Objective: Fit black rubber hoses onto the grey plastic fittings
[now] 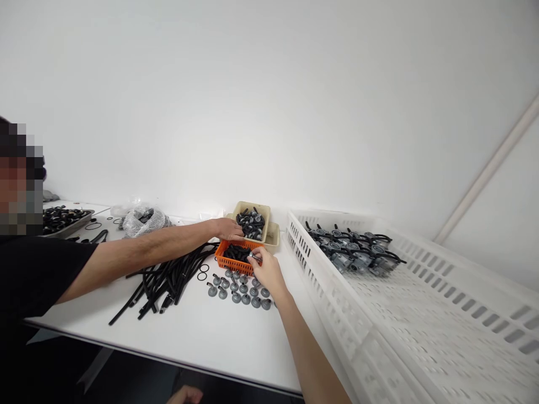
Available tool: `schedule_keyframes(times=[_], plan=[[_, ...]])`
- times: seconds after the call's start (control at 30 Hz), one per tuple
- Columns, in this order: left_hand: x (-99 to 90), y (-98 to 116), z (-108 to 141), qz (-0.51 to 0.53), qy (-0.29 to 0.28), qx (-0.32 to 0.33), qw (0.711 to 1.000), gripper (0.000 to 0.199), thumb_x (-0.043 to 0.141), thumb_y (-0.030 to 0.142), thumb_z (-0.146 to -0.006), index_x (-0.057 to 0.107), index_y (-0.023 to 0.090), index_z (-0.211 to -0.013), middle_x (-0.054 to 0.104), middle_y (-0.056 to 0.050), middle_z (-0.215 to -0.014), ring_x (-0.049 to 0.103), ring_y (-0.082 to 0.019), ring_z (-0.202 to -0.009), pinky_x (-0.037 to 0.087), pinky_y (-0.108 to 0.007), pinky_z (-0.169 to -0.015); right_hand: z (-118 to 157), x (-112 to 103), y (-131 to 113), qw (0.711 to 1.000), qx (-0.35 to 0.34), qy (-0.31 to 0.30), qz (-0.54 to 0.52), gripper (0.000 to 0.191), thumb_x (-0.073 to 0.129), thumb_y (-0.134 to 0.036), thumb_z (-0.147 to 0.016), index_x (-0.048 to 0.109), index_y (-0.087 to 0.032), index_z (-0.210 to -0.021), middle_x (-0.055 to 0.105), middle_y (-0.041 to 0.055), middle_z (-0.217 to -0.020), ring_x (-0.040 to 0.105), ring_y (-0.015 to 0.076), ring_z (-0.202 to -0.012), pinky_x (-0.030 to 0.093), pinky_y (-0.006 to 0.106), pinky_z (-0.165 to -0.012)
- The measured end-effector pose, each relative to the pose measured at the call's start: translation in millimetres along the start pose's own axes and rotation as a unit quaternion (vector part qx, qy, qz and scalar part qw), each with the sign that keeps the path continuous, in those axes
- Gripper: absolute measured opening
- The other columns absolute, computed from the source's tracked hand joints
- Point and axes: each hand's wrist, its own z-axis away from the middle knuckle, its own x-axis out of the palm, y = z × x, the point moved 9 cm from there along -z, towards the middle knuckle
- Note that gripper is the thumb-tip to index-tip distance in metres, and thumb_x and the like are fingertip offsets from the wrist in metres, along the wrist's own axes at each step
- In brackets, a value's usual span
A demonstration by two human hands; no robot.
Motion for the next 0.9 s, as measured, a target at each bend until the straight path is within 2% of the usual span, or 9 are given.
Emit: schedule_keyframes(times=[0.23,0.33,0.43,0.47,0.53,0.6,0.63,0.73,0.9], plan=[[11.0,34.3,12.1,-0.019,-0.039,0.067,0.997,0.012,0.068,0.033,-0.074,0.063,0.029,-0.063,0.067,0.009,-0.072,0.063,-0.019,-0.110,0.052,-0.032,-0.085,1.0,-0.3,0.3,1.000,0.006,-0.003,-0.002,0.016,0.056,-0.027,-0.085,0.061,-0.019,-0.098,0.069,0.0076,-0.097,0.064,0.0231,-0.092,0.047,0.034,-0.080],[-2.1,53.1,16.7,-0.025,-0.021,0.077,0.996,0.014,0.064,0.037,-0.078,0.063,0.029,-0.066,0.069,0.008,-0.081,0.058,-0.018,-0.116,0.050,-0.034,-0.090,1.5,-1.2,-0.2,1.000,0.003,0.000,-0.004,0.014,0.056,-0.026,-0.085,0.061,-0.019,-0.096,0.069,0.0075,-0.096,0.064,0.0227,-0.093,0.047,0.034,-0.082],[-55.3,60.3,37.3,-0.048,0.050,0.067,0.995,0.014,0.067,0.043,-0.072,0.061,0.031,-0.071,0.069,0.007,-0.087,0.056,-0.019,-0.116,0.053,-0.039,-0.085,2.0,-1.0,-0.9,1.000,-0.003,0.000,-0.011,0.013,0.054,-0.026,-0.086,0.060,-0.020,-0.096,0.069,0.0071,-0.098,0.064,0.0223,-0.095,0.047,0.034,-0.085],[-81.1,58.0,51.1,-0.058,0.084,0.056,0.993,0.019,0.058,0.044,-0.078,0.061,0.028,-0.069,0.068,0.007,-0.086,0.054,-0.019,-0.120,0.051,-0.038,-0.086,2.0,-0.5,-0.7,1.000,-0.003,-0.002,-0.014,0.013,0.054,-0.026,-0.086,0.060,-0.020,-0.096,0.069,0.0071,-0.098,0.065,0.0223,-0.095,0.047,0.035,-0.085],[-133.9,43.0,89.4,-0.059,0.150,0.012,0.987,0.039,0.036,0.044,-0.087,0.060,0.024,-0.064,0.066,0.006,-0.081,0.050,-0.019,-0.127,0.048,-0.037,-0.087,1.8,0.5,0.7,1.000,0.003,-0.007,-0.017,0.014,0.054,-0.027,-0.086,0.060,-0.020,-0.096,0.069,0.0076,-0.099,0.065,0.0227,-0.095,0.047,0.035,-0.085],[-164.3,16.4,133.4,-0.015,0.157,-0.051,0.986,0.044,0.032,0.047,-0.086,0.061,0.024,-0.063,0.063,0.005,-0.073,0.059,-0.019,-0.117,0.050,-0.031,-0.080,1.5,0.7,1.5,1.000,0.008,-0.008,-0.016,0.014,0.055,-0.027,-0.086,0.060,-0.019,-0.096,0.069,0.0082,-0.098,0.065,0.0232,-0.095,0.047,0.036,-0.086],[-159.5,-1.0,152.8,0.023,0.098,-0.099,0.990,0.038,0.038,0.051,-0.082,0.064,0.026,-0.069,0.064,0.005,-0.072,0.064,-0.018,-0.108,0.051,-0.029,-0.076,1.3,0.4,1.5,1.000,0.008,-0.007,-0.015,0.014,0.055,-0.026,-0.086,0.060,-0.019,-0.096,0.069,0.0083,-0.099,0.065,0.0234,-0.096,0.047,0.036,-0.086],[-130.3,-39.8,202.8,0.107,0.053,-0.200,0.972,0.026,0.054,0.059,-0.069,0.068,0.044,-0.085,0.068,0.005,-0.069,0.071,-0.024,-0.084,0.055,-0.034,-0.063,1.3,-0.1,0.1,1.000,0.005,-0.007,-0.011,0.014,0.054,-0.027,-0.086,0.060,-0.020,-0.097,0.069,0.0083,-0.099,0.065,0.0235,-0.096,0.047,0.036,-0.085],[-28.1,-44.3,238.1,0.120,0.003,-0.231,0.965,0.035,0.069,0.056,-0.055,0.070,0.048,-0.089,0.070,0.002,-0.067,0.070,-0.029,-0.071,0.055,-0.041,-0.064,2.6,-0.6,-0.8,1.000,0.005,-0.008,-0.015,0.014,0.054,-0.027,-0.086,0.060,-0.020,-0.097,0.069,0.0082,-0.101,0.065,0.0230,-0.096,0.048,0.035,-0.084]])
